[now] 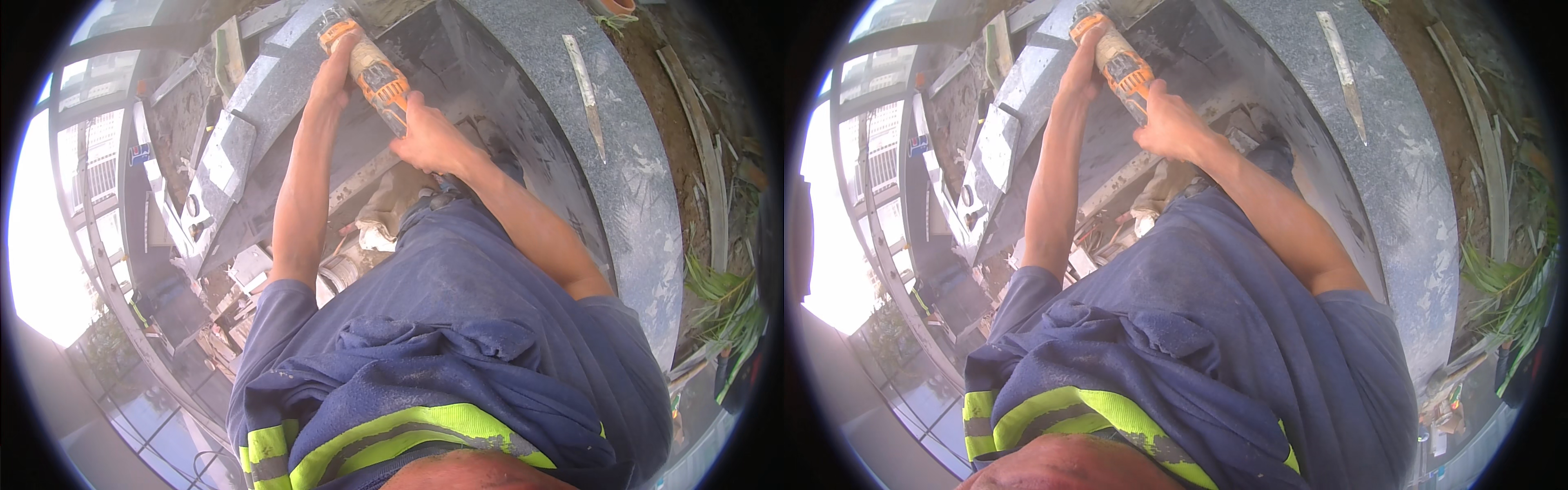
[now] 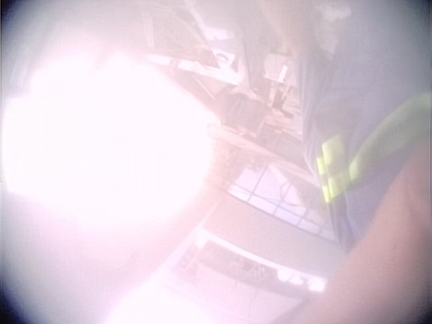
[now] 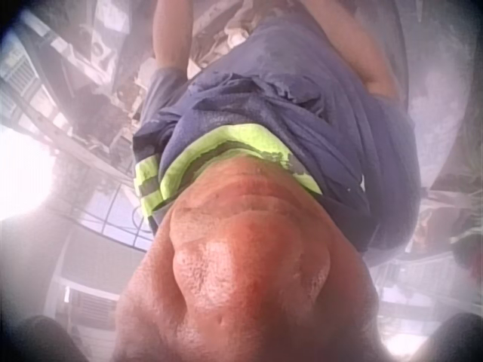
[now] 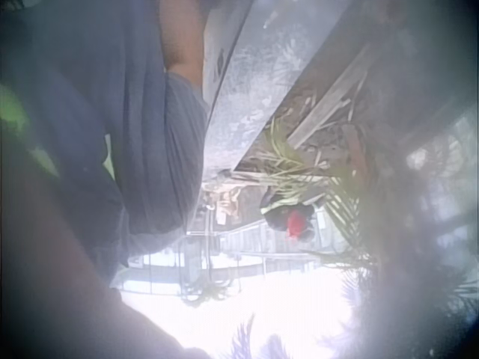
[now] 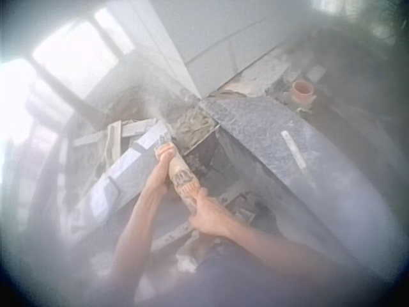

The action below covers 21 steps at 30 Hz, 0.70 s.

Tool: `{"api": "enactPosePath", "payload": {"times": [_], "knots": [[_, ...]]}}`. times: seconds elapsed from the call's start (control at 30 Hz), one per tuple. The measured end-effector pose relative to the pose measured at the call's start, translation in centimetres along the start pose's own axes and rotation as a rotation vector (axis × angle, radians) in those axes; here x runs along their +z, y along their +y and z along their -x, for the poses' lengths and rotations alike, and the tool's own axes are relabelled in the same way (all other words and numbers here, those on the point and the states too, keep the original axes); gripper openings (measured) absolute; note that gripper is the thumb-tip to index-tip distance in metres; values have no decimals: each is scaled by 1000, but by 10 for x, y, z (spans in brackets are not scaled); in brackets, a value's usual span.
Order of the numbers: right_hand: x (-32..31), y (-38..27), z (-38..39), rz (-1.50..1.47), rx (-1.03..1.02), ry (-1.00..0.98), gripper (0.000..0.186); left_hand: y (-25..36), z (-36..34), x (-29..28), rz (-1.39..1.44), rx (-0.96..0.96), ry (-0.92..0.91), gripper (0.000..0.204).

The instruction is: The person uses an angle grinder to cut and shape a large stone tile, then positions it on a curved stone structure. They tap the tile with a rubber mallet to seat it and use a chisel to adjust the fit. The person repeats cutting and fitting steps to align the tile with adjacent pieces.

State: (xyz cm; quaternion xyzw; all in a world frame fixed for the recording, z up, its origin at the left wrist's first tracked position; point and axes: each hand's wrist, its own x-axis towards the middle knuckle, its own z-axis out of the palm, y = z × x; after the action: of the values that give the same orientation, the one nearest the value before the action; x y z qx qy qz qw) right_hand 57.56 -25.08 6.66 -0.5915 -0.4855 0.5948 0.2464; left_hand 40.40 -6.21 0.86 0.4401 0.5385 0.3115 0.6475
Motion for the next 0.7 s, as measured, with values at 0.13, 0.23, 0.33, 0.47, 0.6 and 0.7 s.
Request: {"api": "enactPosePath", "payload": {"times": [0.13, 0.23, 0.33, 0.47, 0.6, 0.7], "knots": [[16, 28, -10, 69, -115, 119, 67, -4, 0, -1, -19, -20, 24, 88], [14, 28, -11, 72, -108, 116, 66, -6, 0, 4, -29, -8, 13, 89], [15, 23, -13, 66, -117, 114, 66, -2, -1, -7, -13, -47, 38, 89], [14, 21, -8, 37, -88, 91, 66, -3, 2, -2, -34, -12, 17, 90], [5, 6, 12, -14, -9, 15, 62, -7, 8, 1, -48, -38, 35, 89], [22, 37, -5, 114, -149, 173, 61, -9, 9, 6, -27, -7, 30, 89]]}}
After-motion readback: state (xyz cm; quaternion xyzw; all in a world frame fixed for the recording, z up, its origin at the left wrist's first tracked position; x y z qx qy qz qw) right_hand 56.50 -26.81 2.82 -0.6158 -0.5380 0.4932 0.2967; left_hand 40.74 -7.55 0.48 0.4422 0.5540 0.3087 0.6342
